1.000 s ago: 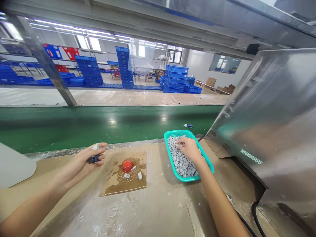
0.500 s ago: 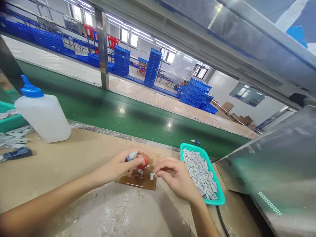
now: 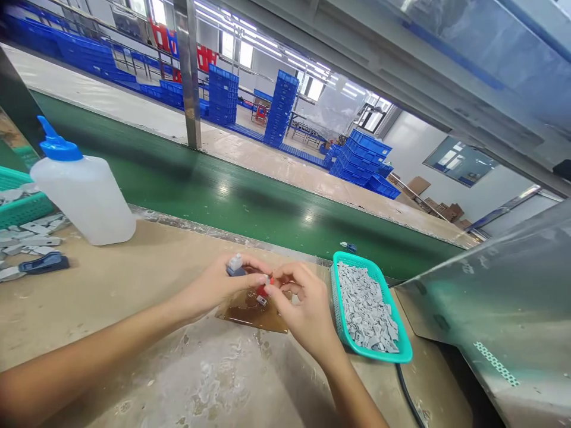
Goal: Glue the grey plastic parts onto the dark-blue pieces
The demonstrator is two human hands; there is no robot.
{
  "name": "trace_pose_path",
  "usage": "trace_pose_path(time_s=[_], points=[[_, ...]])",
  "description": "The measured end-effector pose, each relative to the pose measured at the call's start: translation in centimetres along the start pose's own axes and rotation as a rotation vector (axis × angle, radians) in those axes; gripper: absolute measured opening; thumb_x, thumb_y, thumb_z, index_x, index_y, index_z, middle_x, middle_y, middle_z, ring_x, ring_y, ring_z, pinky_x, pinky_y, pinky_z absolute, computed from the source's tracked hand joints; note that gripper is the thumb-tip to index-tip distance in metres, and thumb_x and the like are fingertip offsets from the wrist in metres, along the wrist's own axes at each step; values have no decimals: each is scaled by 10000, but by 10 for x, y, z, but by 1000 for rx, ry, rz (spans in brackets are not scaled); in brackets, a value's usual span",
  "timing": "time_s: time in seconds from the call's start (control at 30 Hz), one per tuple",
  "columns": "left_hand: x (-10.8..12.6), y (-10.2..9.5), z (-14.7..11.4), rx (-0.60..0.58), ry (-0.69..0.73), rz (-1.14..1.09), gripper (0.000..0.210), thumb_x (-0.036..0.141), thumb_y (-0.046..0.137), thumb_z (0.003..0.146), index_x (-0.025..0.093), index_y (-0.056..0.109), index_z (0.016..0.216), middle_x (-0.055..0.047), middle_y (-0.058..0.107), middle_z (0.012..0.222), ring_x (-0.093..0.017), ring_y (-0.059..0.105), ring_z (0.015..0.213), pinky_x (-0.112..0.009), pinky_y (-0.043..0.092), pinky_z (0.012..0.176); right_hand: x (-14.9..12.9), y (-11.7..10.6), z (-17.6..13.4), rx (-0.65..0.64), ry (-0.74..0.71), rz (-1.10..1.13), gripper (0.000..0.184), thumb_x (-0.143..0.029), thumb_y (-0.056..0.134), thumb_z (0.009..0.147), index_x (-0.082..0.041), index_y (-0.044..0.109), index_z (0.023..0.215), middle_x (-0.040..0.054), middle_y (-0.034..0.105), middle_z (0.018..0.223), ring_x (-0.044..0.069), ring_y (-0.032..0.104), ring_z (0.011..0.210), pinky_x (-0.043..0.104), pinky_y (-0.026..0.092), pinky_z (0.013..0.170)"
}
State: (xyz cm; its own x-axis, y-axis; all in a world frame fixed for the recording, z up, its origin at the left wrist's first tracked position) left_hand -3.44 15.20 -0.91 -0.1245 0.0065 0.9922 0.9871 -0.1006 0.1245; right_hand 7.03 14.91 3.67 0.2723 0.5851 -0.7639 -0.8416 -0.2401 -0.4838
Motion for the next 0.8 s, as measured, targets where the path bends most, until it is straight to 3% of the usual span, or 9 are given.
trace_pose_path(time_s=[0.1, 0.23, 0.37, 0.5, 0.6, 0.7, 0.8], points=[[5, -3, -1, 48, 48, 24, 96, 217, 639, 580, 168, 646, 662, -10, 627, 693, -129, 546, 654, -248, 422, 618, -8, 0, -1, 1, -81, -127, 102, -99, 535, 747, -192, 574, 740, 30, 597, 770, 132, 566, 729, 234, 495, 621], [-1, -3, -3, 60, -22, -37, 120, 240, 662, 554, 166, 638, 644, -10, 625, 663, -138, 551, 652, -263, 429, 623, -16, -2, -3, 34, -178, -188, 133, -77, 531, 739, -186, 605, 752, 33, 637, 758, 132, 591, 722, 231, 500, 618], [-14, 0, -1, 18, -116, -64, 176, 262, 660, 581, 166, 643, 727, -8, 623, 651, -125, 553, 627, -259, 430, 619, -4, -4, -1, 57, -129, -121, 118, -90, 542, 711, -182, 615, 716, 34, 637, 722, 139, 600, 690, 237, 514, 600], [-20, -21, 6, 157, -129, -97, 243, 275, 634, 633, 179, 603, 854, 7, 598, 645, -118, 570, 639, -234, 431, 599, 25, -1, 3, 21, -4, -142, 113, -90, 545, 679, -171, 623, 686, 40, 640, 714, 140, 601, 661, 242, 521, 592], [-23, -43, 10, 292, -139, -209, 186, 322, 578, 689, 162, 577, 785, 33, 523, 564, -65, 486, 469, -184, 364, 438, 43, 6, 3, -41, 18, -260, 128, -76, 536, 668, -158, 634, 676, 44, 645, 687, 135, 592, 600, 241, 511, 557], [-24, -52, 12, 317, -164, -316, 221, 367, 516, 733, 154, 560, 771, 84, 350, 436, -22, 262, 322, -158, 174, 322, 50, 11, 2, -61, -19, -350, 156, -61, 523, 669, -155, 644, 698, 45, 653, 688, 130, 584, 571, 237, 496, 538], [-25, -51, 13, 323, -168, -461, 131, 248, 534, 712, 138, 540, 781, 58, 409, 492, -35, 350, 378, -160, 221, 341, 52, 15, 1, -74, -42, -389, 165, -56, 518, 686, -155, 649, 709, 46, 662, 707, 126, 583, 570, 233, 490, 540]])
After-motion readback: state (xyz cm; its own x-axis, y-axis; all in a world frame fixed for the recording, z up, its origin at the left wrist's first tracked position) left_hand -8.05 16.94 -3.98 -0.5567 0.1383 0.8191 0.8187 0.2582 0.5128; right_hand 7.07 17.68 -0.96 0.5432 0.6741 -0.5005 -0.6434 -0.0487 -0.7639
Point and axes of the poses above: each hand's wrist, its own z-axis towards the middle knuckle, its own y-axis out of the palm, x = y × z, the point moved 9 cm from there along z, towards the middle knuckle
